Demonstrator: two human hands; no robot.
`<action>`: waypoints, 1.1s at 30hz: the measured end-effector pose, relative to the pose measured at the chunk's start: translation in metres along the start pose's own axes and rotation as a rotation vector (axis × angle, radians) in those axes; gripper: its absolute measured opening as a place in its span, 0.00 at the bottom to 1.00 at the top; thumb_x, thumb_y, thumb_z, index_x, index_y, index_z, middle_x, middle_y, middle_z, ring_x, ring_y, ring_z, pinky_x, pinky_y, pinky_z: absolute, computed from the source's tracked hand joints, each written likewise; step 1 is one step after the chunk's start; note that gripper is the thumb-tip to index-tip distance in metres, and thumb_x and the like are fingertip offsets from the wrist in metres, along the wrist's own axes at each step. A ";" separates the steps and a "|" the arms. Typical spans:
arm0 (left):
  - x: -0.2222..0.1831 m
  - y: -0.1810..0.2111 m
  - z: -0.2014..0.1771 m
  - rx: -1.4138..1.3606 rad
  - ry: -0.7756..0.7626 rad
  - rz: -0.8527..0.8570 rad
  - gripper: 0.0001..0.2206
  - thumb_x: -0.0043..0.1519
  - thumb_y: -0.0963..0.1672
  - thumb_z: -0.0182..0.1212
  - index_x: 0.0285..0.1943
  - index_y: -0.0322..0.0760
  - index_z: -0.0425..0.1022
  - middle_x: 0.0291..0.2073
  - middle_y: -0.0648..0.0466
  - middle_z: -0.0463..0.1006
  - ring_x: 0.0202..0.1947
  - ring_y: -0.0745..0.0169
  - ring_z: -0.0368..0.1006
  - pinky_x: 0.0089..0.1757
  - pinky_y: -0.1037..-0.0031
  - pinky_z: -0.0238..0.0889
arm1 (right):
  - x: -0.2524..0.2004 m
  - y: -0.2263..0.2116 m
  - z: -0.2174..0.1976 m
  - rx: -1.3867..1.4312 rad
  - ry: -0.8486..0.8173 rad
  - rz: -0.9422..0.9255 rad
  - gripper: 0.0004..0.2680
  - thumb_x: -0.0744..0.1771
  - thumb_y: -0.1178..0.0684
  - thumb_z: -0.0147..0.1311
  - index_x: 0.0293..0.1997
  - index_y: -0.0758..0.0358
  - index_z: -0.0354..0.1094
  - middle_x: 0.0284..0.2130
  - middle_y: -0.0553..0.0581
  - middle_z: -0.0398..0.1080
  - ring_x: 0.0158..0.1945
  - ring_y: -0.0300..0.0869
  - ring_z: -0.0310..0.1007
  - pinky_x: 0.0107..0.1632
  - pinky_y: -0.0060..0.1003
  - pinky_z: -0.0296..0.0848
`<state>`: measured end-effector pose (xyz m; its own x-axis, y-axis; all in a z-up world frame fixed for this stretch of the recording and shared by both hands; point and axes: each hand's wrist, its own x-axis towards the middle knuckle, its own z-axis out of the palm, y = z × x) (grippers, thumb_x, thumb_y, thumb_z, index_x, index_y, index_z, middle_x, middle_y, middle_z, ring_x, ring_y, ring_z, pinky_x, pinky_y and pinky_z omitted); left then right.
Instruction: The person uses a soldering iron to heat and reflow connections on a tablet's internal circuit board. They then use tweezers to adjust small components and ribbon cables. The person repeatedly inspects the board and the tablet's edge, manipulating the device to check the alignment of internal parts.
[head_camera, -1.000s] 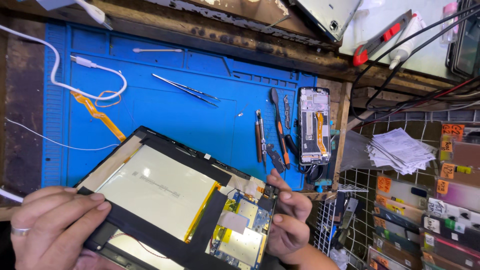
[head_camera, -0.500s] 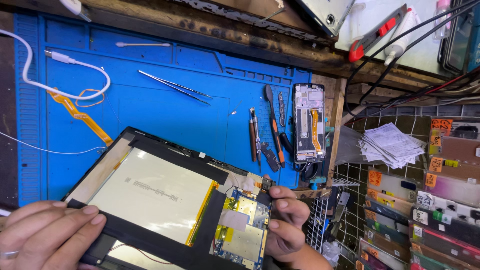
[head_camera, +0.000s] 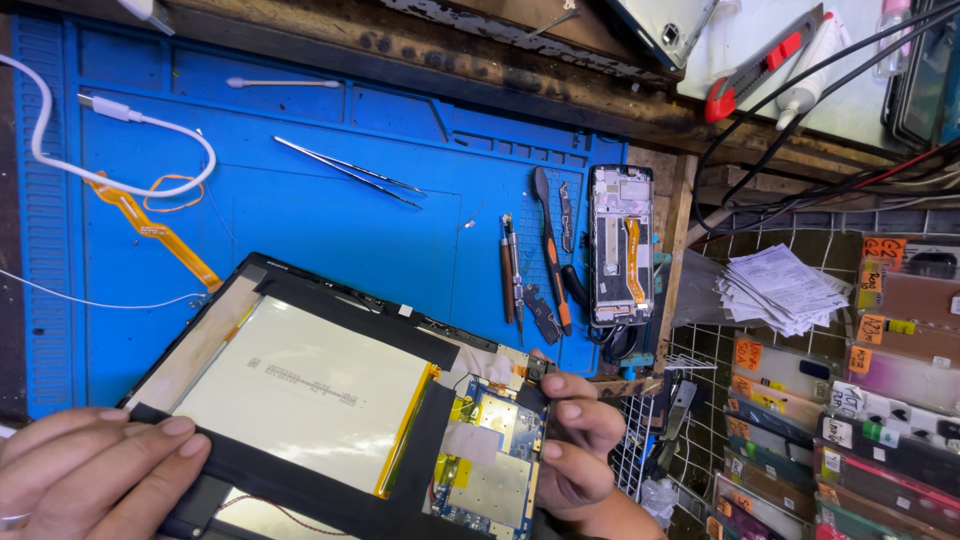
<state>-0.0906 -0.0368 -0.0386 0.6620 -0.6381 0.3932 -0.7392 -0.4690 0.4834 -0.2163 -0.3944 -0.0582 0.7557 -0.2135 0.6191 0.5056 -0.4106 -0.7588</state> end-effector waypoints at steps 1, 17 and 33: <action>0.001 0.001 -0.001 0.001 -0.006 -0.003 0.11 0.61 0.47 0.59 0.45 0.38 0.79 0.45 0.55 0.77 0.50 0.57 0.69 0.53 0.57 0.68 | 0.001 -0.001 -0.001 -0.008 -0.003 0.008 0.10 0.67 0.62 0.57 0.51 0.57 0.60 0.56 0.60 0.58 0.65 0.57 0.65 0.69 0.70 0.68; 0.032 0.005 -0.008 -0.028 -0.035 0.003 0.22 0.58 0.55 0.62 0.47 0.34 0.79 0.44 0.50 0.77 0.48 0.54 0.71 0.50 0.61 0.67 | 0.023 -0.001 0.005 -0.054 0.108 0.124 0.16 0.64 0.58 0.67 0.51 0.54 0.59 0.52 0.57 0.61 0.61 0.54 0.68 0.63 0.52 0.75; 0.045 0.010 -0.005 -0.010 0.093 0.045 0.23 0.56 0.55 0.67 0.46 0.32 0.80 0.42 0.50 0.78 0.46 0.52 0.66 0.46 0.59 0.68 | 0.030 0.003 0.000 0.028 0.103 0.136 0.14 0.64 0.59 0.66 0.50 0.55 0.62 0.51 0.57 0.61 0.62 0.55 0.68 0.65 0.52 0.72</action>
<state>-0.0680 -0.0672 -0.0122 0.6373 -0.5988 0.4851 -0.7673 -0.4351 0.4710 -0.1925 -0.4018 -0.0418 0.7721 -0.3558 0.5266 0.4140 -0.3471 -0.8415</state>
